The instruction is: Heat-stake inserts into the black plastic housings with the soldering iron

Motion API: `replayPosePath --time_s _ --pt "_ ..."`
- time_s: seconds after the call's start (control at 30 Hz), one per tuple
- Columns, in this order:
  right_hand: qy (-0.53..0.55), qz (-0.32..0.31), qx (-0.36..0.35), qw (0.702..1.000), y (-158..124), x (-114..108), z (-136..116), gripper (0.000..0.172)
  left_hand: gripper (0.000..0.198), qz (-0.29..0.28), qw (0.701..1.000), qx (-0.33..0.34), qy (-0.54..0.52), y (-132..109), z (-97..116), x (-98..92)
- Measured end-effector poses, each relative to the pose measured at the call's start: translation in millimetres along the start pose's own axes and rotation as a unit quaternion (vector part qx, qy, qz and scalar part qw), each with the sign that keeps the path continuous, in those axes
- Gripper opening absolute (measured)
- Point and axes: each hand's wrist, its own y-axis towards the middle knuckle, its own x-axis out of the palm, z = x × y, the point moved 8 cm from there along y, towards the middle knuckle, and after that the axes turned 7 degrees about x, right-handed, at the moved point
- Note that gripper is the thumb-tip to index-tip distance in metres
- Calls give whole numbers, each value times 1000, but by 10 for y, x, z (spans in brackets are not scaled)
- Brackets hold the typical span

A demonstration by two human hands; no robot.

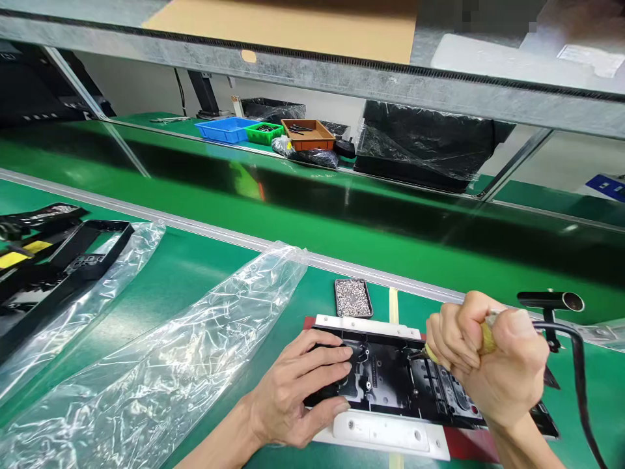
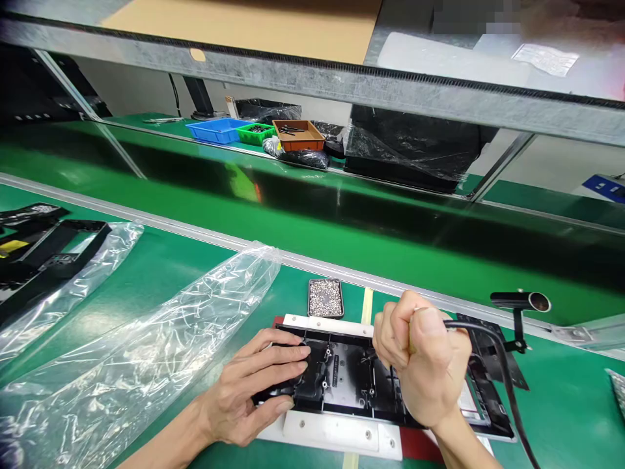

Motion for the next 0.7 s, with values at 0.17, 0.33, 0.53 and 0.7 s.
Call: replayPosePath --time_s 0.17,0.33,0.53,0.7 --pt "-14 4 -12 1000 -14 -15 -27 63 29 12 1000 14 -1 -12 -9 14" --pt "-25 -3 -12 1000 6 -19 -53 59 29 14 1000 10 -3 -36 -13 20" --pt "-20 6 -14 1000 12 -26 -40 61 29 19 1000 3 -10 -39 -20 27" --pt "-7 12 -6 1000 22 -33 5 63 29 20 1000 1 -15 -33 -19 27"
